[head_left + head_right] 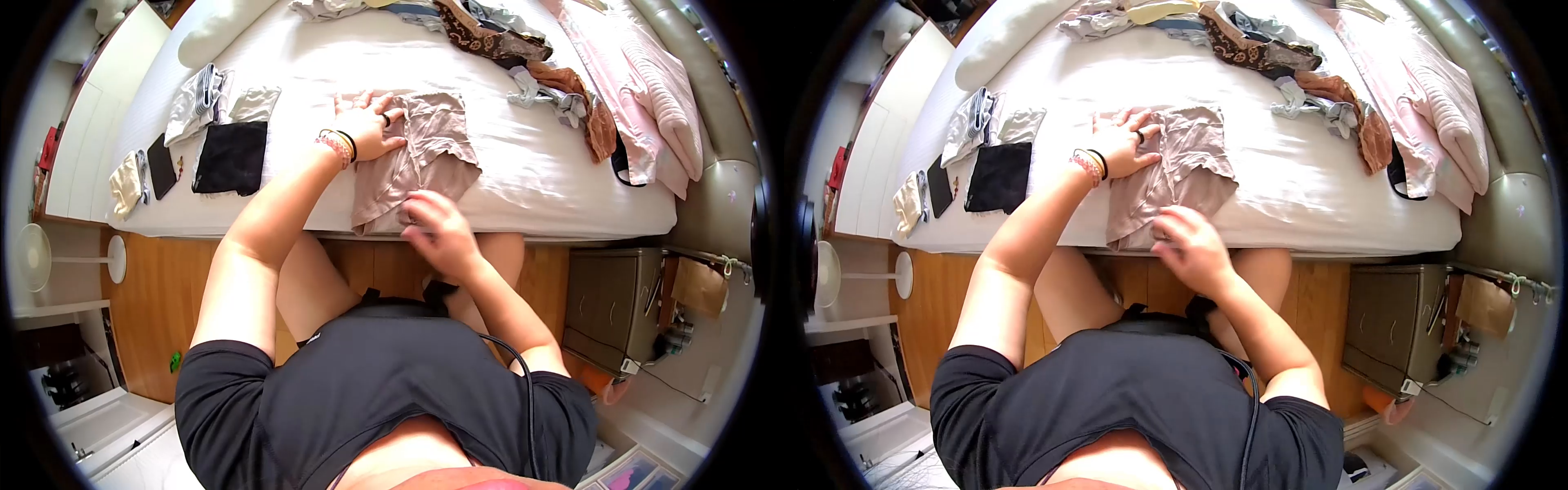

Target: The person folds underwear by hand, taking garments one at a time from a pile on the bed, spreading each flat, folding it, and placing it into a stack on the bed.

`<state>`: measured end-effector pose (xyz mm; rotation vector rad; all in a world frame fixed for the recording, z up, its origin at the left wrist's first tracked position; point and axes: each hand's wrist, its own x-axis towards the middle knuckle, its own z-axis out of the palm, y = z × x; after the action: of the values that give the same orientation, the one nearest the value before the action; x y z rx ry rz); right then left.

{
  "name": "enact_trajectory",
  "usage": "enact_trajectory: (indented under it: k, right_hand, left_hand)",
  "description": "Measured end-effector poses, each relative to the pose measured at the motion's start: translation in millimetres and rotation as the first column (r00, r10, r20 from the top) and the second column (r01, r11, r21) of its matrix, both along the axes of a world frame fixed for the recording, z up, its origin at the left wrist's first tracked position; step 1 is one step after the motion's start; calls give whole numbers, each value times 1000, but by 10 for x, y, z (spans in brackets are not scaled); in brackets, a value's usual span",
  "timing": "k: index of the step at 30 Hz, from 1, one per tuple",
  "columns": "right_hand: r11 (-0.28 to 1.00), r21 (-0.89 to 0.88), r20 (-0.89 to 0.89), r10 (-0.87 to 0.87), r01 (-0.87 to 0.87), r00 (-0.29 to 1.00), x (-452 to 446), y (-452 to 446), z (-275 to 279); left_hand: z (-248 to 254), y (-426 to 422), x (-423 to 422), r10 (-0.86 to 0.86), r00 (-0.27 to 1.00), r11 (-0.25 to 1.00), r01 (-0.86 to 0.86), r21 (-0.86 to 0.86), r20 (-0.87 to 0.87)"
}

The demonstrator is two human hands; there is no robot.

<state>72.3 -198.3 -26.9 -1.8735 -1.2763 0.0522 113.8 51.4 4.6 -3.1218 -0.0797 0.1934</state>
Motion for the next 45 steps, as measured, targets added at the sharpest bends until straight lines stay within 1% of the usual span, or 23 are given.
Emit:
enact_trajectory:
  k: [2,3,5,9,10,12,16,18,20,21,22,24,26,28,29,30,33,36,38,40,42,43,45]
  right_hand:
    - [889,126,-227,-406,440,885,163,-213,-117]
    - [828,141,-448,-435,542,781,246,-282,-203]
    - [685,102,-802,-372,722,466,417,-356,-317]
    - [813,106,-695,-351,572,627,468,-211,-269]
    - [839,66,-599,-400,540,694,505,-188,-329]
    - [795,83,-620,-431,601,655,513,-99,-362]
    - [751,116,-552,-495,650,671,405,-6,-289]
    - [744,115,-485,-537,659,690,321,40,-168]
    - [728,204,-328,-579,655,746,307,103,-188]
    - [730,232,-262,-590,643,764,286,131,-94]
    - [730,260,-195,-601,632,775,271,167,-8]
    - [785,283,53,-587,552,808,233,230,102]
    - [849,282,256,-515,447,818,206,352,176]
    - [915,251,402,-395,316,826,94,532,207]
    - [939,204,457,-341,277,822,42,616,215]
    - [960,152,508,-282,237,814,-15,691,220]
    - [980,20,613,-170,200,771,-130,886,135]
    - [983,-123,592,-35,133,805,-194,951,79]
    - [975,-224,496,123,-11,860,-195,923,37]
    - [969,-188,339,220,-163,915,-109,811,245]
    - [965,-106,43,245,-239,969,36,729,417]
    - [981,58,220,166,-183,961,199,760,392]
    - [996,-84,283,57,-35,958,422,780,408]
  left_hand:
    - [34,-51,119,32,997,999,-33,10,68]
    - [-71,-25,249,24,971,993,5,-119,239]
    - [-67,-166,505,39,967,968,26,-250,251]
    - [-100,-582,912,85,969,863,44,-502,232]
    - [-83,-657,1020,80,991,843,-12,-538,103]
    - [-111,-835,1126,63,998,930,-50,-363,23]
    - [-177,-1066,1100,86,996,943,-89,-322,-24]
    - [-165,-1023,1165,42,998,948,-57,-313,-52]
    - [-106,-906,1109,152,987,870,-106,-481,58]
    - [27,-846,1023,252,968,766,-210,-607,-17]
    - [49,-709,983,244,966,684,-106,-722,89]
    - [101,-502,804,392,920,267,-94,-959,19]
    - [142,-272,554,460,881,-23,-112,-993,-110]
    - [-74,137,383,268,933,-274,-166,-947,-241]
    - [-186,268,310,242,932,-376,-166,-912,-269]
    - [-69,234,175,346,883,-378,-178,-908,-317]
    - [-172,455,6,415,855,-131,-282,-950,-311]
    - [-245,443,2,489,870,458,-199,-866,59]
    - [-350,455,57,351,879,838,-143,-526,321]
    - [-37,288,-37,355,900,922,-294,-250,251]
    - [57,274,-53,338,886,938,-288,-195,316]
    - [66,273,-55,327,879,944,-286,-165,347]
    - [0,331,-3,137,894,939,21,-344,426]
